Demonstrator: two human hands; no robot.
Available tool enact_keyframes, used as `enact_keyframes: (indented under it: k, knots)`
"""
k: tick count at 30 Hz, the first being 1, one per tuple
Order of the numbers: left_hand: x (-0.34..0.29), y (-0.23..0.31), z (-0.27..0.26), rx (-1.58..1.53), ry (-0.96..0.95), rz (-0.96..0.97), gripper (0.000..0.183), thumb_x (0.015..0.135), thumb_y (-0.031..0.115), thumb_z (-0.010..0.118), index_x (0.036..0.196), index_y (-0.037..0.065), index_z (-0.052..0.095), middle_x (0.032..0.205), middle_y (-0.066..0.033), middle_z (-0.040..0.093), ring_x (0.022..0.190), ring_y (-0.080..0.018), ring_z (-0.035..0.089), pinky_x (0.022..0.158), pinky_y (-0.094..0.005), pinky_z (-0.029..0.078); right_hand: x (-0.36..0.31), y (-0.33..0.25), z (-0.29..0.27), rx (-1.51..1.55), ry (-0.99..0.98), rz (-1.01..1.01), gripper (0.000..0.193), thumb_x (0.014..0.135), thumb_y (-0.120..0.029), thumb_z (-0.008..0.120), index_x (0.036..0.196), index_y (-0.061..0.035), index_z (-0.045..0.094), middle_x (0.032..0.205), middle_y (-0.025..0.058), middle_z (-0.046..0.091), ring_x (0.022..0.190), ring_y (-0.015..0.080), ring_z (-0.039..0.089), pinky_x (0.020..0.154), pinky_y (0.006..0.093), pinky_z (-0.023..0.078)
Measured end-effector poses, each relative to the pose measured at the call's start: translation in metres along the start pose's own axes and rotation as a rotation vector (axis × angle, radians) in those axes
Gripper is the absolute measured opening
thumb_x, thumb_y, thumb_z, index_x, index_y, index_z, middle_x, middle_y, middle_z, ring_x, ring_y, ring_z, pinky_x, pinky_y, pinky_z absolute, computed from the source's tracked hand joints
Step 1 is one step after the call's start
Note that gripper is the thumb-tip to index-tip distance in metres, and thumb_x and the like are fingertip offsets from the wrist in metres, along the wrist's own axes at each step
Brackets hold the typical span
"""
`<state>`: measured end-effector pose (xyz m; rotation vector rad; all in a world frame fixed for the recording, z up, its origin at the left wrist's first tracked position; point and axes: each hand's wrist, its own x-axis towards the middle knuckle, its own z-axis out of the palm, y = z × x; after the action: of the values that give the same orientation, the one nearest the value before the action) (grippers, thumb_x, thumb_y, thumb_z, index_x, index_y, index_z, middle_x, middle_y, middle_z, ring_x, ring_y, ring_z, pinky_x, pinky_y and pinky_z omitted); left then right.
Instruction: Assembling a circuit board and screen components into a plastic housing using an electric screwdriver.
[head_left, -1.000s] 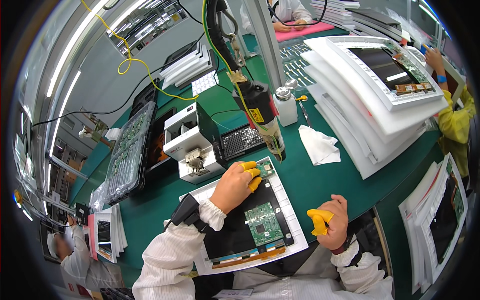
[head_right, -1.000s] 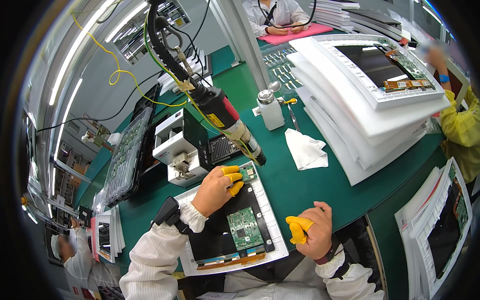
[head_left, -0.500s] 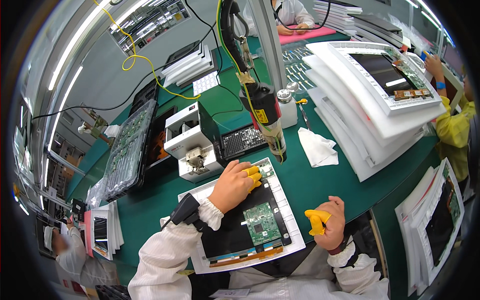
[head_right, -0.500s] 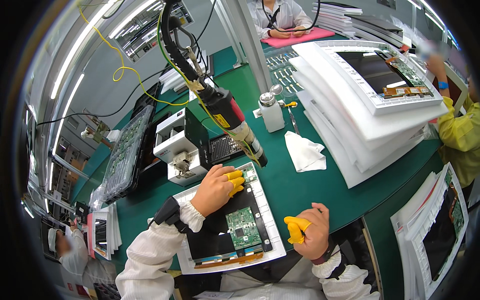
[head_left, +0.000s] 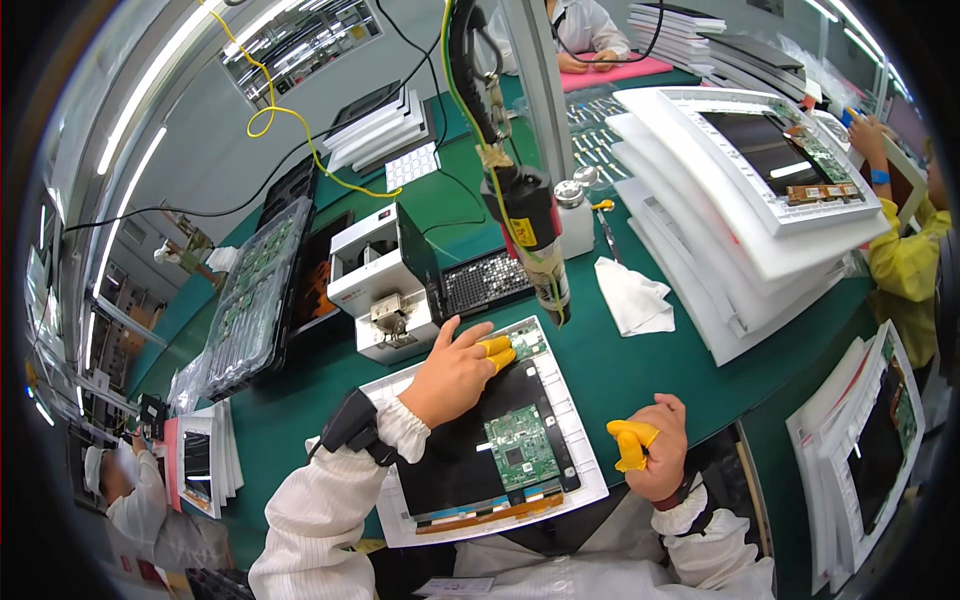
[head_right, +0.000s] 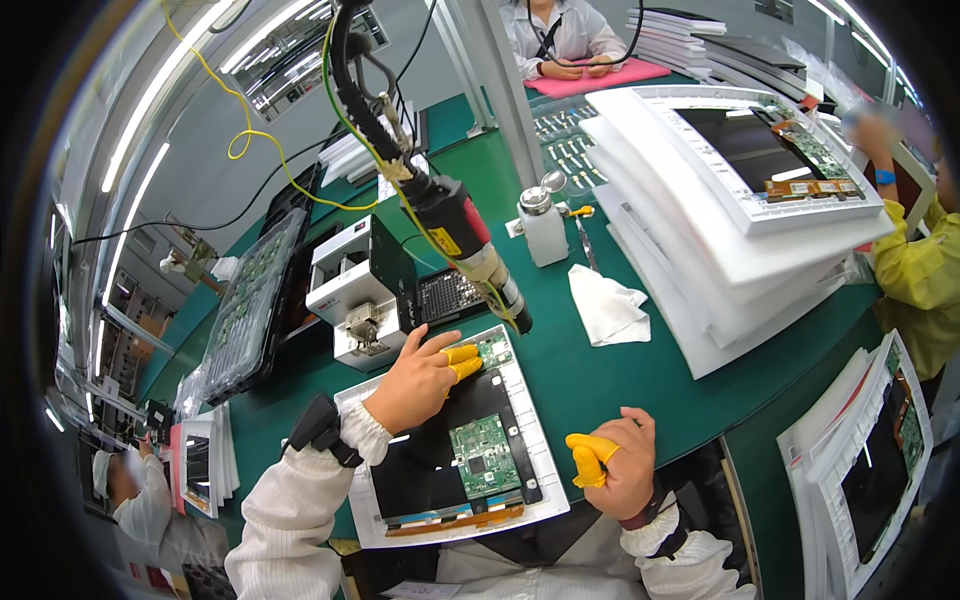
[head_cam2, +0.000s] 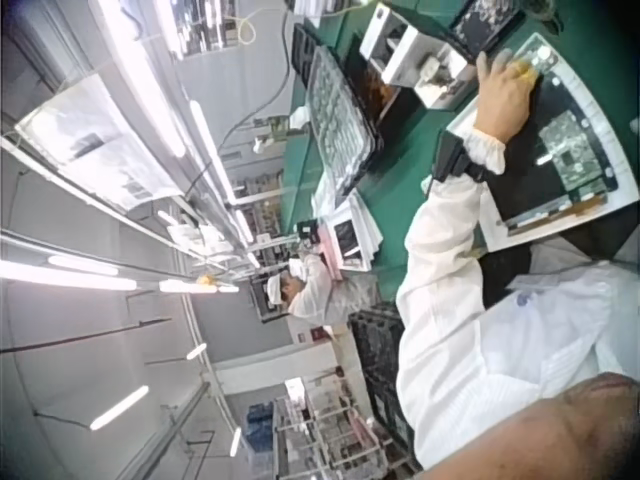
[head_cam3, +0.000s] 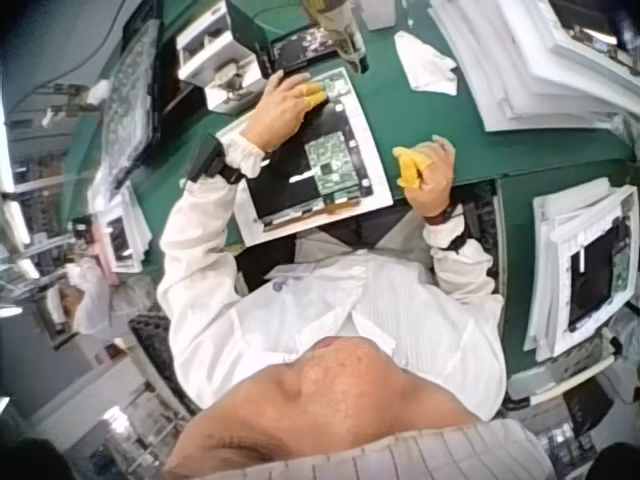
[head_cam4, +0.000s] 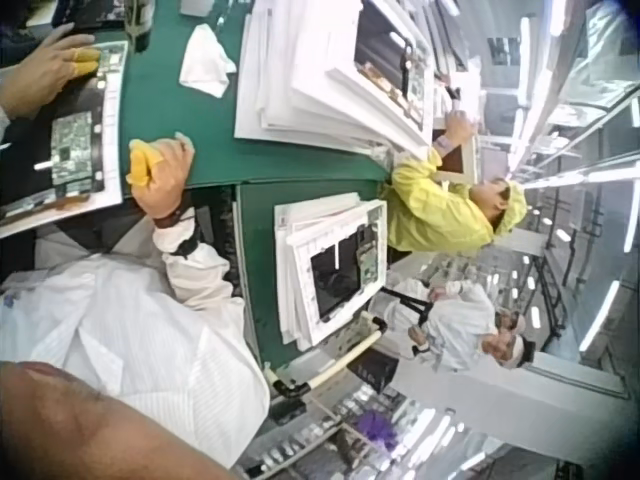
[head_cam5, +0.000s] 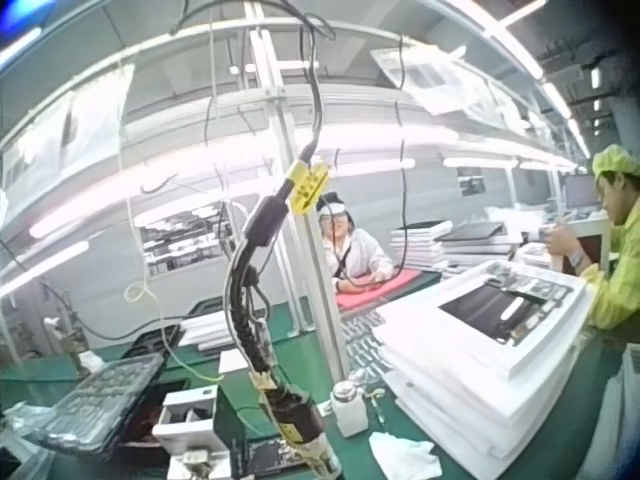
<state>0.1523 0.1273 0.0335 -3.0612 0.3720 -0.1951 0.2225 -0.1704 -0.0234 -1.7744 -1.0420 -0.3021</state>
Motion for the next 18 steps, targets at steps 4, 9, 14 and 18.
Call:
enact_keyframes:
  k: [4, 9, 14, 18]
  knots:
    - [0.0, 0.008, -0.002, 0.057, -0.068, -0.008, 0.019, 0.08, 0.01, 0.053, 0.089, 0.009, 0.069, 0.098, -0.0053, 0.063, 0.124, -0.0251, 0.042, 0.108, -0.0565, 0.019, -0.006, 0.002, 0.003, -0.036, 0.007, -0.024, 0.028, 0.054, -0.004, 0.065, 0.082, -0.0082, 0.068, 0.074, 0.0035, 0.058, 0.073, 0.0222, 0.057, 0.09, 0.0431, 0.035]
    - [0.001, 0.012, 0.001, 0.098, -0.074, 0.007, 0.021, 0.08, 0.01, 0.052, 0.093, 0.01, 0.068, 0.101, -0.0053, 0.062, 0.124, -0.0246, 0.042, 0.107, -0.0572, 0.02, -0.01, -0.004, 0.001, -0.05, 0.031, -0.045, 0.027, 0.055, -0.005, 0.066, 0.082, -0.0086, 0.067, 0.074, 0.0039, 0.058, 0.074, 0.0223, 0.057, 0.089, 0.0426, 0.037]
    - [-0.002, 0.005, -0.006, -0.024, -0.159, -0.061, 0.022, 0.073, 0.004, 0.058, 0.093, 0.005, 0.067, 0.112, -0.0103, 0.061, 0.121, -0.029, 0.045, 0.104, -0.0502, 0.03, -0.013, -0.004, 0.009, -0.084, 0.078, -0.069, 0.021, 0.062, -0.007, 0.065, 0.083, -0.0086, 0.067, 0.075, 0.0055, 0.06, 0.076, 0.0244, 0.057, 0.089, 0.0413, 0.038]
    - [0.011, 0.012, -0.031, -0.308, 0.079, -0.078, 0.027, 0.077, 0.002, 0.051, 0.1, 0.003, 0.067, 0.091, -0.0218, 0.064, 0.089, -0.0364, 0.06, 0.082, -0.0402, 0.049, -0.016, -0.001, 0.006, -0.091, 0.049, 0.067, 0.015, 0.073, -0.01, 0.06, 0.086, -0.0068, 0.067, 0.078, 0.0078, 0.061, 0.079, 0.0279, 0.056, 0.087, 0.0393, 0.039]
